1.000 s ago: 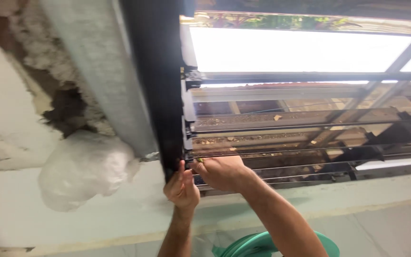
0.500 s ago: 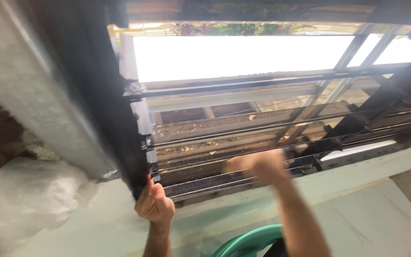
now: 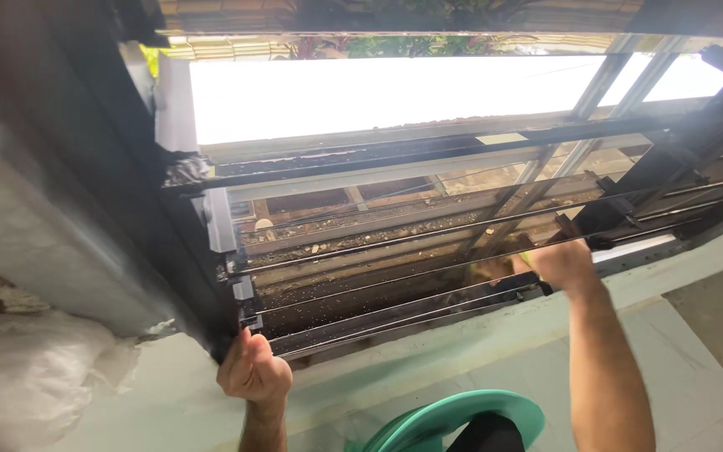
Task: The person cleans the glass slats of a louvered window by wiping each one with a cloth. They move from slat to slat, cleaning the surfaces and edges of the glass panels.
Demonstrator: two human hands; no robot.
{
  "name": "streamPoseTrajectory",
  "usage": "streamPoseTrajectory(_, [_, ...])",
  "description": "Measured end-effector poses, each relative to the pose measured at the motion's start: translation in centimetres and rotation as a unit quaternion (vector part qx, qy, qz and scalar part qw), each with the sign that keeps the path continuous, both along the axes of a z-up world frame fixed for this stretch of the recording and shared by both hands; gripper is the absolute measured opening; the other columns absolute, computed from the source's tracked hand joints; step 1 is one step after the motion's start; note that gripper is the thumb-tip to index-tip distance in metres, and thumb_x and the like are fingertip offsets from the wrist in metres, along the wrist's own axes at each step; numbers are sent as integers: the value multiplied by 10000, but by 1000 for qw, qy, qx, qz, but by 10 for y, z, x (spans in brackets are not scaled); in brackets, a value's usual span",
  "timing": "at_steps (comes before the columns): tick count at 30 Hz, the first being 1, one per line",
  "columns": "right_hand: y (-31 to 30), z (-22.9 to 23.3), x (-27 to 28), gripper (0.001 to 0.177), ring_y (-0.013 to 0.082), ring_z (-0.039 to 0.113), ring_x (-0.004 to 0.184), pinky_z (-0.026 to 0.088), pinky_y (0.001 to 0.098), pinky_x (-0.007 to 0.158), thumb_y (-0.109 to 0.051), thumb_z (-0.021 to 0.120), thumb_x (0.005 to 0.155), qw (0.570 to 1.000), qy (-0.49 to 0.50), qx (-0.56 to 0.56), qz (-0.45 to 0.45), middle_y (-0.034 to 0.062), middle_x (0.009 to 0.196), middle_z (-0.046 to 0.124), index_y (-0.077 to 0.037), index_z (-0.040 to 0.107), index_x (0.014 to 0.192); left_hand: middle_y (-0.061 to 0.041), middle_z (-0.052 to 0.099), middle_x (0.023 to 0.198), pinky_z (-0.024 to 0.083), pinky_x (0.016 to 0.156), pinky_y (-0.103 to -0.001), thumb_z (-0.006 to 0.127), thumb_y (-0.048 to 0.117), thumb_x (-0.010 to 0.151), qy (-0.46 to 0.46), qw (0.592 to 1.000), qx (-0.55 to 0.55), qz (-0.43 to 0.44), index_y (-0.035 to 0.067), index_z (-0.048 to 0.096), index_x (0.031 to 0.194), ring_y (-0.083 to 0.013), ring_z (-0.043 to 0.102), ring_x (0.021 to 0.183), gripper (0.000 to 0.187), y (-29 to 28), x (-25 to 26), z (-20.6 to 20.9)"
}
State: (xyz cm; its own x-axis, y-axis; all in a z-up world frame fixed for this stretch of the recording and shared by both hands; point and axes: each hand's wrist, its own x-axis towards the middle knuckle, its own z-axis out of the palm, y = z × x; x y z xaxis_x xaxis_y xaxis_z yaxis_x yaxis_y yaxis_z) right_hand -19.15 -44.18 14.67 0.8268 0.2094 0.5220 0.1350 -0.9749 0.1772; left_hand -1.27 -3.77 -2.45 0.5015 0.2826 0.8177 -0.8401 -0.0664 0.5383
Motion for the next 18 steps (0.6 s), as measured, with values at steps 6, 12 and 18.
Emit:
streamPoseTrajectory(6, [119,-12,53,267,217,763,735,598,351,640,-282,667,812,978,103,170,-71,58,870,786,-156,817,994,-86,618,681,363,475,-239,524,22,944,30,998,-52,3,-140,679,1180,-86,509,523,326,-2,-2,4])
streamPoseTrajectory(12, [250,20,55,487,404,598,1239,466,526,1037,-292,604,978,958,86,207,181,235,1353,634,32,610,1342,-168,653,781,480,555,-273,534,51,1052,14,1000,-13,-12,-129,667,1140,-176,625,637,241,-5,-10,24])
streamPoseTrajectory(18, [45,-42,-15,156,299,656,899,465,460,870,-281,700,906,974,-46,204,-90,71,874,742,-164,783,845,-80,530,606,350,447,-242,515,47,1015,56,998,-31,-9,-100,652,902,-127,486,464,230,-10,-3,-2])
